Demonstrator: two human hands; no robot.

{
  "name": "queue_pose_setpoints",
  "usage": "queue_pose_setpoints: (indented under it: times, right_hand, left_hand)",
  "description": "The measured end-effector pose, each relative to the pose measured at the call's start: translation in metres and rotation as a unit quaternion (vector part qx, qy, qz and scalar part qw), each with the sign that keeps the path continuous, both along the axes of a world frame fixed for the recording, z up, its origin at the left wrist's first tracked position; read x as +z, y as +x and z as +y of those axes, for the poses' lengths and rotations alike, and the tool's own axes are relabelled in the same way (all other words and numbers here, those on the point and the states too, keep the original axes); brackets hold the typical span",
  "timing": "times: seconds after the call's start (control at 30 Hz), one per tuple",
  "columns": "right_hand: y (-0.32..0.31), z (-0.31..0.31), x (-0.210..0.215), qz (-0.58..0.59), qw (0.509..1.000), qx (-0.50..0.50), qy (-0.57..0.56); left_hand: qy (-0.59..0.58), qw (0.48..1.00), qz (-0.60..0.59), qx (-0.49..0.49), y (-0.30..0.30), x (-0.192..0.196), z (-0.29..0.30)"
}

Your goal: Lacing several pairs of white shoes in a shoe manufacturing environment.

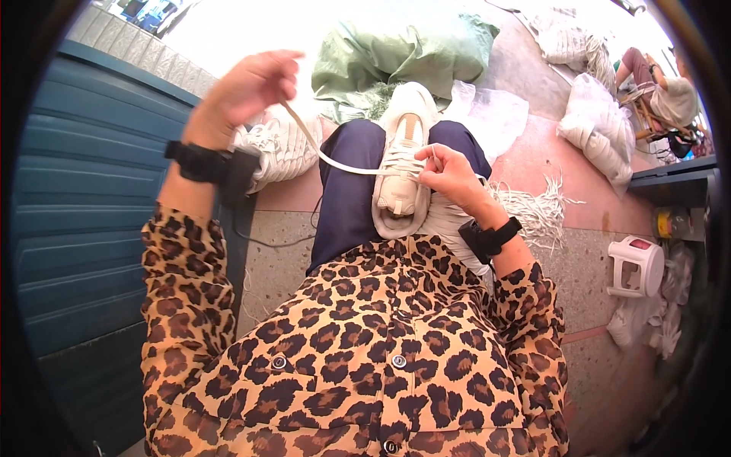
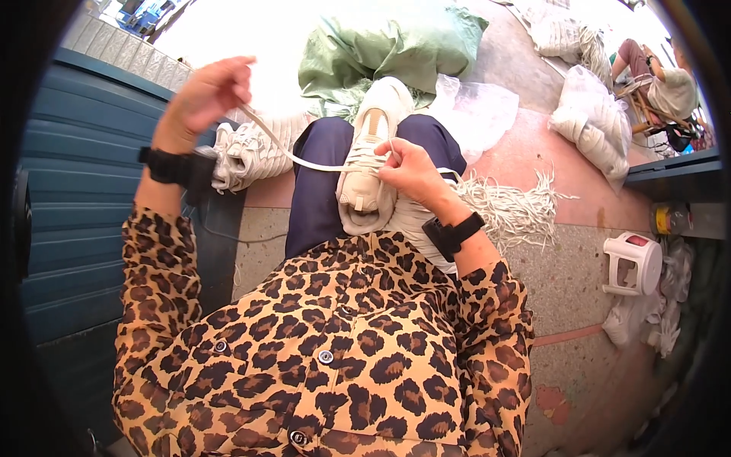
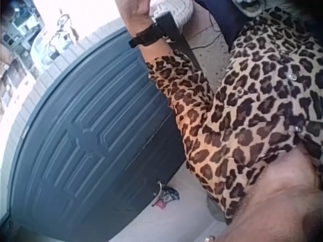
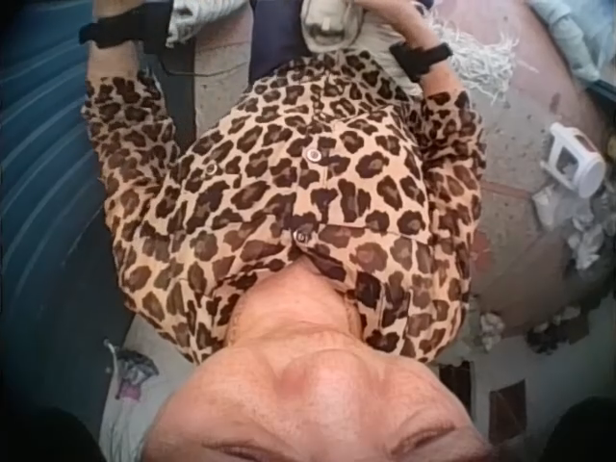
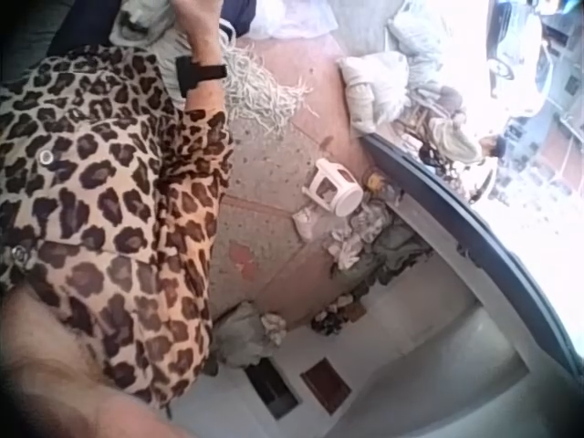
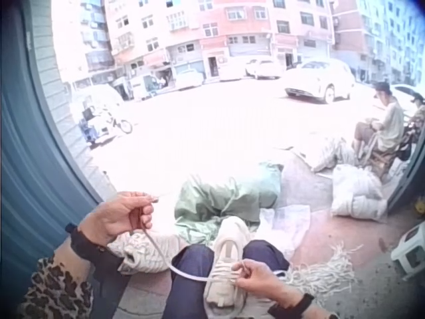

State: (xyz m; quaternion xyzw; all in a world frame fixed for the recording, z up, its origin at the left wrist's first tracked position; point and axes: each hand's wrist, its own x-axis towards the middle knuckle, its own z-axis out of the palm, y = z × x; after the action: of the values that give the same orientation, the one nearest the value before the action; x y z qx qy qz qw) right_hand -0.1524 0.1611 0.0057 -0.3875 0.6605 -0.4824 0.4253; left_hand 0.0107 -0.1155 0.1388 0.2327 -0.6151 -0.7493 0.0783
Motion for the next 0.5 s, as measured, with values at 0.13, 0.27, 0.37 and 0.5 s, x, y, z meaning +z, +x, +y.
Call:
queue_pose_setpoints:
  times: [0.13,0.27,0.37,0.5]
  right_hand:
    - [0.018,-0.006,0.001,0.454,0.887,0.008,-0.085]
    - [0.025,-0.005,0.004,0.465,0.873,-0.086,-0.119]
    - [0.018,0.007,0.011,0.220,0.973,-0.074,0.002]
    - [0.014,0.028,0.011,0.015,0.996,-0.056,0.067]
  left_hand:
    - [0.030,0.995,0.096,0.028,0.040,0.088,-0.064]
    - [-0.091,0.982,0.106,0.125,0.082,0.128,-0.079]
    - [-0.164,0.968,0.023,0.186,0.093,0.096,-0.068]
    - [-0.204,0.970,-0.073,0.108,0.075,-0.003,-0.016]
